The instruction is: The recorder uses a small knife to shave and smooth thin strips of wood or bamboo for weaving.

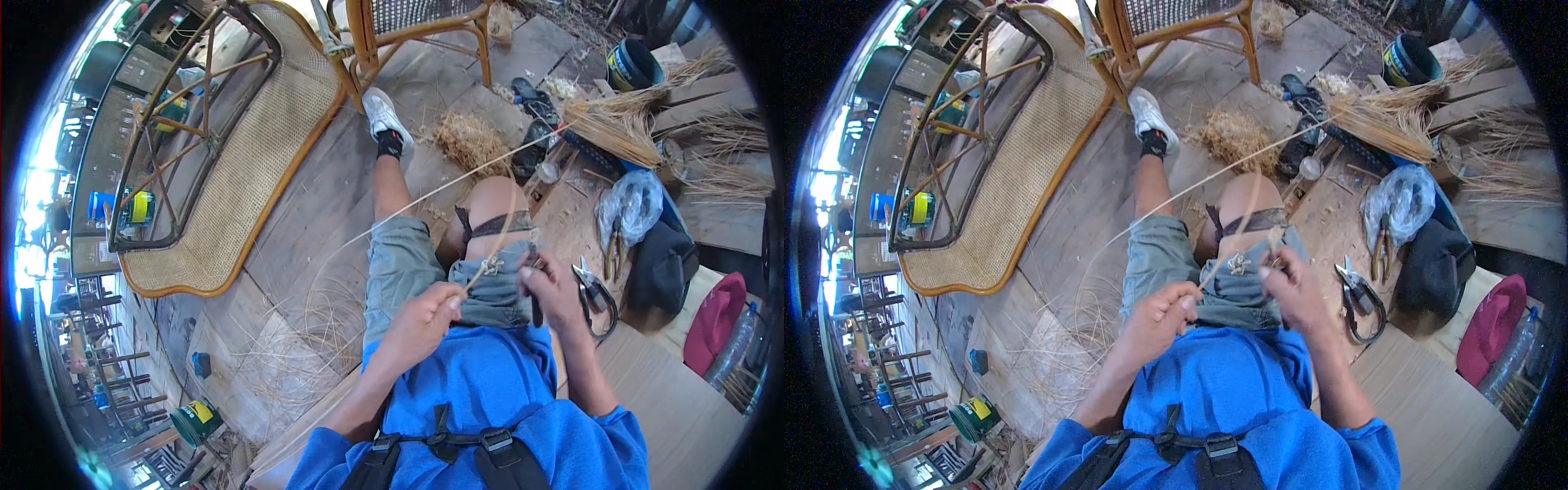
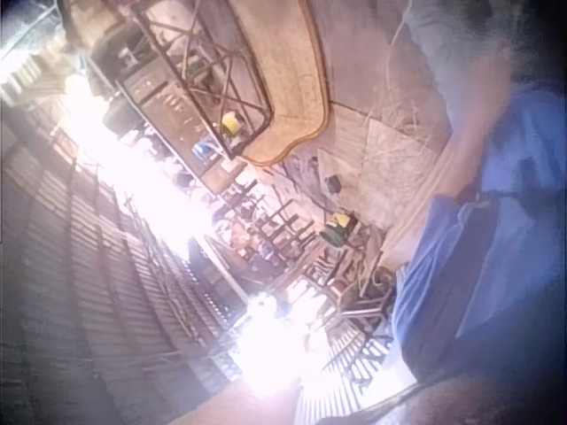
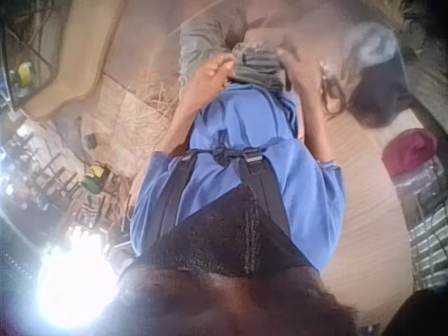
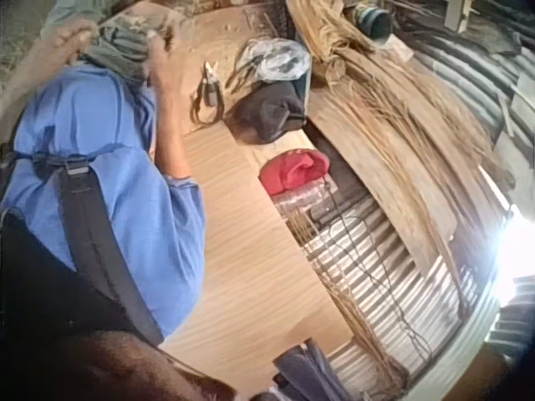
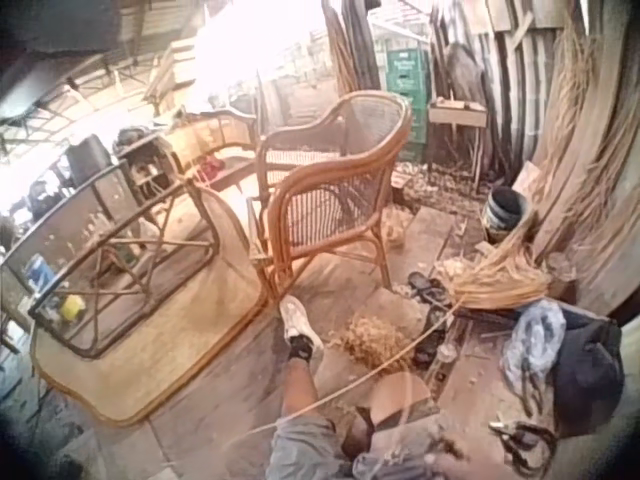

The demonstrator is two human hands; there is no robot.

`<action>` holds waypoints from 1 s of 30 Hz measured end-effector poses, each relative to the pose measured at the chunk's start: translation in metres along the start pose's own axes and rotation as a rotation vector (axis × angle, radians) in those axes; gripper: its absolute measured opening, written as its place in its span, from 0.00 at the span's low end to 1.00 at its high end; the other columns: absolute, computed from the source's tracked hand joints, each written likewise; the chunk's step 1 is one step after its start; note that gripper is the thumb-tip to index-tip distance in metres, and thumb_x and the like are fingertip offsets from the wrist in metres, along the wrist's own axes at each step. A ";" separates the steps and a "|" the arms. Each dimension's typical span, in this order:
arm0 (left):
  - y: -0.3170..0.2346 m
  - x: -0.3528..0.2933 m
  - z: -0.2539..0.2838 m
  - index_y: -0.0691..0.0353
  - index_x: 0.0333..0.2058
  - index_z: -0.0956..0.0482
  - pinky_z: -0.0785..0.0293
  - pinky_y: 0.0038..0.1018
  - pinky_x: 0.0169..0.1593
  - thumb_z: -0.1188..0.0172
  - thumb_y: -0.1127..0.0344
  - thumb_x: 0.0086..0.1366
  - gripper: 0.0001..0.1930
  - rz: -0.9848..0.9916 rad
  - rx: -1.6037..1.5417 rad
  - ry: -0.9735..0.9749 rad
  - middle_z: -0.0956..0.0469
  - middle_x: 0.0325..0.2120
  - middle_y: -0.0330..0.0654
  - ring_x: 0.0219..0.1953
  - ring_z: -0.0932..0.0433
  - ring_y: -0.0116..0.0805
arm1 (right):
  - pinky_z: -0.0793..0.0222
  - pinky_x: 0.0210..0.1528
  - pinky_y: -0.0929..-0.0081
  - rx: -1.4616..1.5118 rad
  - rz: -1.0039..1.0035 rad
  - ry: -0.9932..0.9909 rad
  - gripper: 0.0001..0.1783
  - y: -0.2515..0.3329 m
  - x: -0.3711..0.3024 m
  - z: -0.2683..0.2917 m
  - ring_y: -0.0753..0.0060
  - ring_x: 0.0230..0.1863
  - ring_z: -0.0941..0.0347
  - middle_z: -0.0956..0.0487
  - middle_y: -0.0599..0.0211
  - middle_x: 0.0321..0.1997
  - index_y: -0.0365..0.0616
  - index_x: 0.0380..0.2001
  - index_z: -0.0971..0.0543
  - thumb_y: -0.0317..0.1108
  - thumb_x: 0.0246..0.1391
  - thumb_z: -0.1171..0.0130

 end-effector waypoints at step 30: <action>-0.073 0.401 0.204 0.60 0.26 0.26 0.49 0.17 0.13 0.48 0.59 0.61 0.11 0.039 0.083 -0.547 0.35 0.12 0.29 0.09 0.44 0.18 | 0.33 0.23 0.75 0.663 0.422 -0.247 0.10 0.229 0.394 0.041 0.70 0.22 0.28 0.22 0.61 0.27 0.37 0.32 0.25 0.32 0.50 0.44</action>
Point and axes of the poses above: each hand's wrist, its own x-axis towards the middle knuckle, its own z-axis out of the back of the hand, y = z × x, the point moved 4 cm from there along x, towards the middle knuckle
